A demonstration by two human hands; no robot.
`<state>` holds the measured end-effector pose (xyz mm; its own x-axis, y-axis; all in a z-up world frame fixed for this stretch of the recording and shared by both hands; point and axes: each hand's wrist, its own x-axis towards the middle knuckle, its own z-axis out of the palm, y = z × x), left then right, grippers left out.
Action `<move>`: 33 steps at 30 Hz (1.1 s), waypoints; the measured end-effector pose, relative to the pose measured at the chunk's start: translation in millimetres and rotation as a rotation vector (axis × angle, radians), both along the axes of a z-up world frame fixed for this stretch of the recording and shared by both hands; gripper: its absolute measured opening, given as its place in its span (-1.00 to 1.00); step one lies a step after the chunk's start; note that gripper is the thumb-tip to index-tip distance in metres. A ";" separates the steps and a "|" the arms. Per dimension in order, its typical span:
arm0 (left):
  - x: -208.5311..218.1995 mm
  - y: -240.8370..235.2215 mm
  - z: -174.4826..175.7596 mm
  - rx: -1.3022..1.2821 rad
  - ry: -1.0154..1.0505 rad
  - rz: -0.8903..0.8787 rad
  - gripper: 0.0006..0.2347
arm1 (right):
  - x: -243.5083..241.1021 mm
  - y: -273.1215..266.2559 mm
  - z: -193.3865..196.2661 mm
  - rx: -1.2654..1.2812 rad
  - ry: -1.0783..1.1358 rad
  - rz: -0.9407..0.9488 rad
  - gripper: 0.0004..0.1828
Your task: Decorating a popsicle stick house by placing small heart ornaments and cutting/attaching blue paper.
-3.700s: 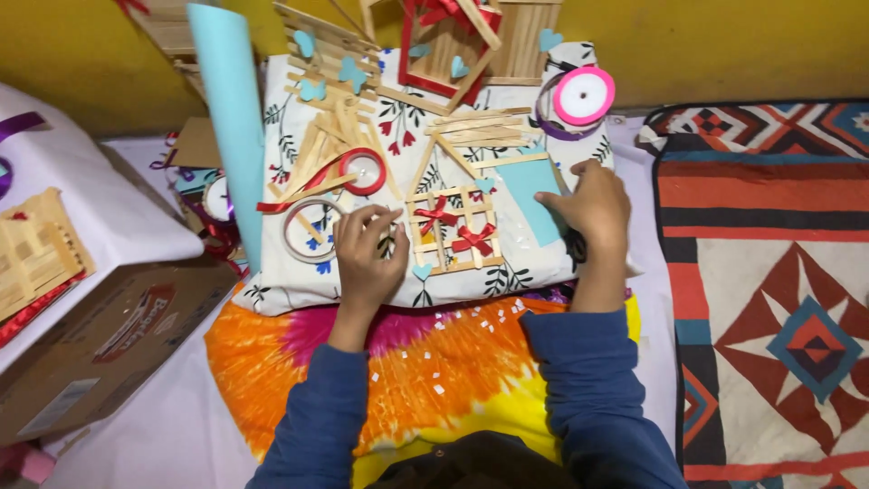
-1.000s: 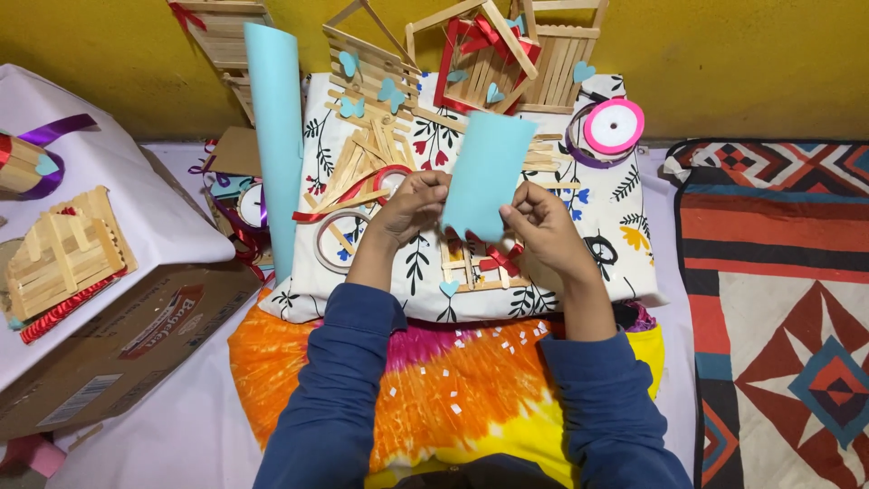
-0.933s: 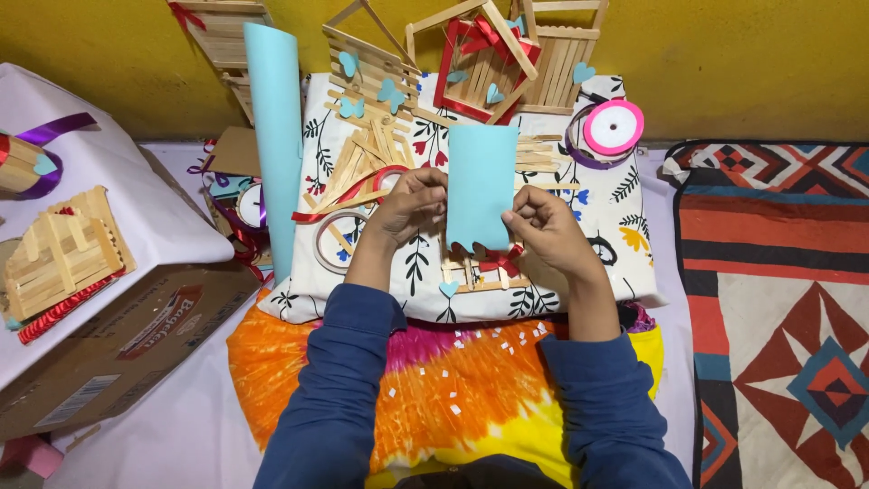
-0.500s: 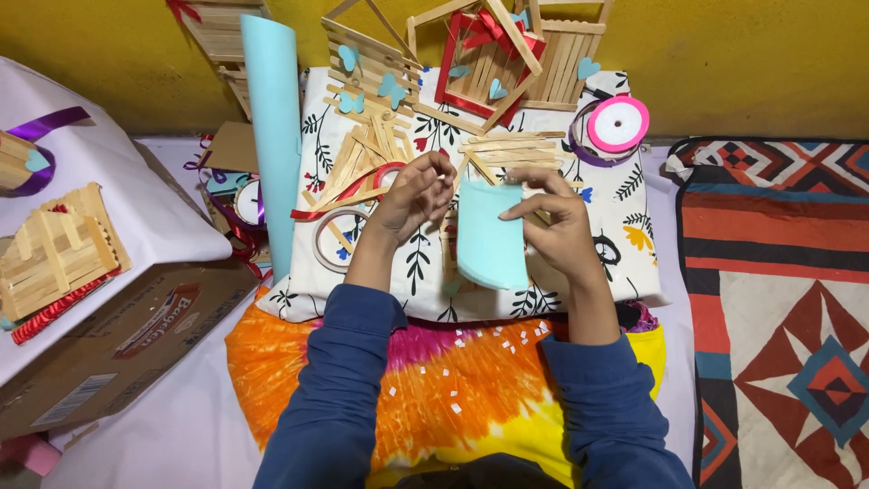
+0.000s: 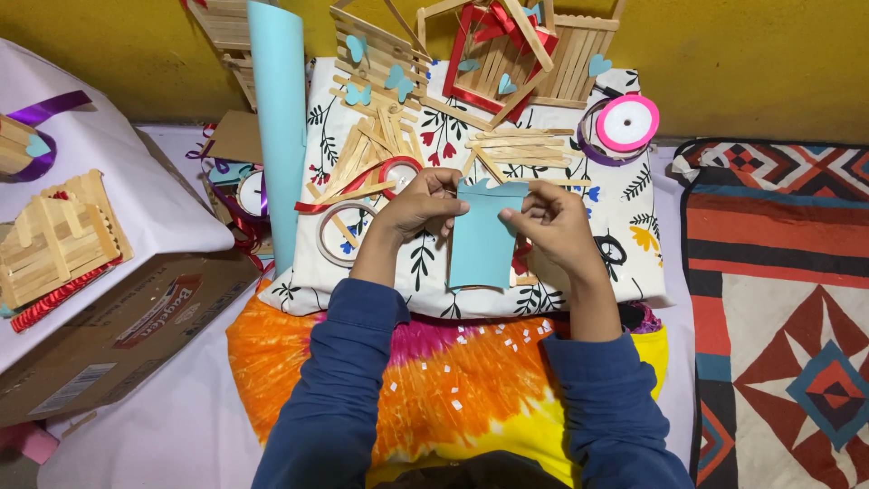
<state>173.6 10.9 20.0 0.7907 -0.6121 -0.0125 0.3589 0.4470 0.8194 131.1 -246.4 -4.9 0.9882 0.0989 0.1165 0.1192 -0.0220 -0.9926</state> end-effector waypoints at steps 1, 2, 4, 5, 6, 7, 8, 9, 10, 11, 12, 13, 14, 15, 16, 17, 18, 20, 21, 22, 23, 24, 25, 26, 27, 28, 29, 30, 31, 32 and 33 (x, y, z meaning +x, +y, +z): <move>3.7 -1.0 -6.5 0.001 0.001 -0.001 -0.88 | -1.7 3.1 3.6 0.001 0.001 -0.001 -0.61; 7.4 -2.1 -12.8 -0.007 -0.004 -0.009 -0.87 | -3.4 6.2 7.4 0.008 0.006 0.008 -0.54; 10.6 -2.6 -17.0 -0.015 -0.011 -0.017 -0.86 | -6.8 14.6 22.4 0.015 0.009 0.017 -0.48; 9.5 -1.9 -15.1 0.010 -0.004 -0.026 -0.88 | -9.2 20.2 33.2 -0.060 -0.065 -0.036 -0.42; 8.6 -1.2 -13.4 0.036 0.003 -0.036 -0.89 | -11.6 25.7 44.0 -0.136 -0.140 -0.089 -0.35; 9.7 -1.7 -13.0 0.036 0.004 -0.036 -0.89 | -11.8 27.4 49.5 -0.136 -0.138 -0.089 -0.35; 10.8 -2.2 -12.7 0.045 -0.003 -0.048 -0.90 | -11.9 29.1 54.9 -0.254 -0.237 -0.116 -0.55; 10.6 -2.1 -13.1 0.054 -0.009 -0.059 -0.91 | -13.0 31.2 59.9 -0.372 -0.332 -0.141 -0.74; 10.8 -1.7 -16.7 0.054 -0.005 -0.059 -0.91 | -13.3 30.1 56.5 -0.372 -0.329 -0.140 -0.74; 12.8 -1.7 -19.5 0.055 0.001 -0.060 -0.91 | -12.1 28.6 53.9 -0.447 -0.384 -0.129 -0.74; 14.7 -1.6 -22.1 0.056 0.007 -0.062 -0.92 | -11.0 27.1 51.4 -0.523 -0.440 -0.117 -0.72; 14.5 -2.2 -21.3 0.056 0.008 -0.062 -0.92 | -12.1 28.0 52.3 -0.523 -0.439 -0.117 -0.72; 14.3 -2.7 -20.4 0.042 0.013 -0.073 -0.93 | -13.3 29.0 53.3 -0.553 -0.437 -0.097 -0.69; 14.8 -3.2 -19.2 0.028 0.016 -0.083 -0.93 | -13.7 30.1 54.4 -0.583 -0.436 -0.077 -0.66; 15.8 -3.0 -18.4 0.028 0.015 -0.082 -0.93 | -15.6 32.7 57.7 -0.582 -0.437 -0.077 -0.66; 15.9 -2.9 -17.9 0.015 0.017 -0.085 -0.93 | -18.4 35.2 60.8 -0.667 -0.466 -0.089 -0.71; 16.1 -2.8 -17.5 0.003 0.019 -0.087 -0.93 | -21.1 37.8 63.9 -0.752 -0.494 -0.100 -0.76; 19.9 -4.0 -25.1 -0.006 0.023 -0.085 -0.93 | -22.0 40.0 65.4 -0.848 -0.549 -0.131 -0.78; 22.4 -4.8 -28.5 -0.016 0.025 -0.084 -0.93 | -22.1 41.0 66.5 -0.944 -0.605 -0.164 -0.80; 23.4 -4.3 -30.4 -0.016 0.025 -0.085 -0.93 | -21.6 43.0 67.9 -0.944 -0.606 -0.165 -0.80; 23.6 -4.0 -32.8 -0.016 0.029 -0.081 -0.92 | -21.9 44.9 68.9 -0.977 -0.631 -0.184 -0.80; 23.8 -3.7 -35.3 -0.015 0.034 -0.078 -0.91 | -22.1 46.8 69.8 -1.010 -0.657 -0.204 -0.79; 25.4 -4.6 -38.7 -0.015 0.035 -0.077 -0.91 | -21.9 47.5 69.5 -1.009 -0.656 -0.204 -0.79; 26.9 -5.3 -42.1 -0.016 0.033 -0.076 -0.90 | -21.6 48.3 69.3 -1.024 -0.656 -0.206 -0.79; 28.1 -5.5 -45.6 -0.016 0.032 -0.074 -0.90 | -21.6 49.5 69.0 -1.037 -0.657 -0.208 -0.80; 28.0 -4.5 -46.0 -0.015 0.033 -0.073 -0.90 | -20.9 49.5 68.4 -1.036 -0.656 -0.207 -0.80; 28.3 -4.4 -46.3 0.001 0.027 -0.076 -0.89 | -20.2 48.9 68.1 -1.035 -0.688 -0.205 -0.82; 28.5 -4.4 -46.6 0.016 0.020 -0.080 -0.88 | -19.7 48.4 67.9 -1.034 -0.720 -0.203 -0.84; 25.0 -3.6 -40.0 0.016 0.019 -0.080 -0.88 | -19.9 49.0 69.2 -1.034 -0.721 -0.203 -0.84; 21.6 -2.8 -33.4 0.027 0.019 -0.085 -0.88 | -20.3 49.7 70.6 -1.024 -0.726 -0.201 -0.87; 18.1 -1.9 -26.7 0.038 0.019 -0.090 -0.88 | -20.5 50.4 72.0 -1.014 -0.731 -0.199 -0.88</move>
